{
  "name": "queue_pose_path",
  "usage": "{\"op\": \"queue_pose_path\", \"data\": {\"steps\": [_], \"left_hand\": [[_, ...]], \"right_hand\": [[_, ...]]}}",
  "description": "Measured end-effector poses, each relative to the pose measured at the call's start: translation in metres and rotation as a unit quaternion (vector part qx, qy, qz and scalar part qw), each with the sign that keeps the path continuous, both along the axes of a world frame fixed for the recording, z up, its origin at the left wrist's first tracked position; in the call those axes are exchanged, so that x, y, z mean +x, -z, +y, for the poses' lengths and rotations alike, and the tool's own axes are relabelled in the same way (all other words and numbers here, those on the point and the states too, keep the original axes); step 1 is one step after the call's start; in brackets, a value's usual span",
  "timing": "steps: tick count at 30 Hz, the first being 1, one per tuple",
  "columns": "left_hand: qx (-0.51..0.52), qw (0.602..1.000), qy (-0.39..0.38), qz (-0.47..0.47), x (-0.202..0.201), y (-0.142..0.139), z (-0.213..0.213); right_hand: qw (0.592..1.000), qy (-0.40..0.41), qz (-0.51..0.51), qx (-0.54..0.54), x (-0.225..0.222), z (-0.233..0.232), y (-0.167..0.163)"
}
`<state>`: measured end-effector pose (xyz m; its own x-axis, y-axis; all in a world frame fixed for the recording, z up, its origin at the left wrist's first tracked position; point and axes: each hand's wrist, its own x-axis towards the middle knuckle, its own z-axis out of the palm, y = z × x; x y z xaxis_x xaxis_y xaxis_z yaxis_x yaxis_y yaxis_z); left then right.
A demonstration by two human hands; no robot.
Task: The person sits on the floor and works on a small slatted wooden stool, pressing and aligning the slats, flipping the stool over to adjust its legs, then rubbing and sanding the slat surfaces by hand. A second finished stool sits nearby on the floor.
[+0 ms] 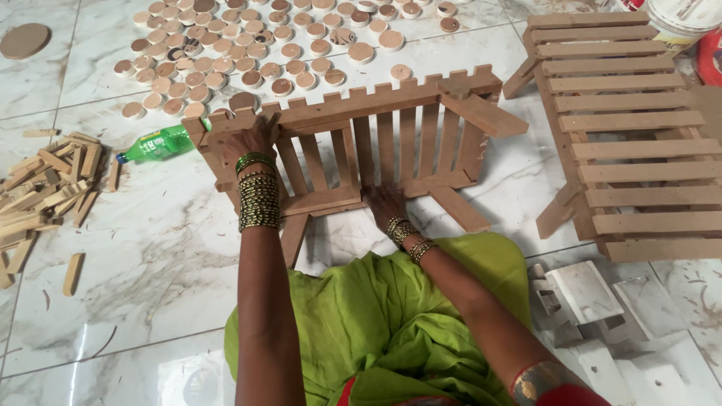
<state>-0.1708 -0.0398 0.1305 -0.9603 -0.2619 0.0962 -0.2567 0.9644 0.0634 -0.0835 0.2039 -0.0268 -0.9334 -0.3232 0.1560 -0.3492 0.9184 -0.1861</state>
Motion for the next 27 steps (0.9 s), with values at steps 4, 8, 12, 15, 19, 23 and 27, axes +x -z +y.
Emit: {"op": "queue_pose_path", "data": {"steps": [4,8,12,15,19,23,27], "left_hand": [[-0.055,0.997,0.047,-0.021,-0.002,-0.003,0.000],[-0.068,0.995,0.055,0.050,0.003,-0.003,0.000],[-0.004,0.999,-0.019,-0.027,0.006,-0.012,0.006],[-0.008,1.000,-0.007,0.020,0.007,-0.020,0.009],[0.000,1.000,-0.014,-0.028,0.006,-0.023,0.010],[-0.013,0.998,0.006,-0.059,0.002,-0.024,0.009],[-0.117,0.952,0.282,-0.036,0.005,-0.038,-0.014]], "right_hand": [[0.993,-0.033,0.085,0.071,-0.009,0.035,-0.005],[0.978,0.123,-0.070,0.151,-0.019,0.102,-0.017],[0.985,0.115,-0.072,0.109,-0.023,0.128,-0.028],[0.987,0.090,-0.074,0.113,-0.018,0.108,-0.026],[0.994,0.017,-0.042,0.101,-0.010,0.082,-0.020],[0.999,0.020,0.005,0.035,-0.010,0.071,-0.023],[0.998,0.019,-0.029,0.048,-0.011,0.070,-0.029]]}}
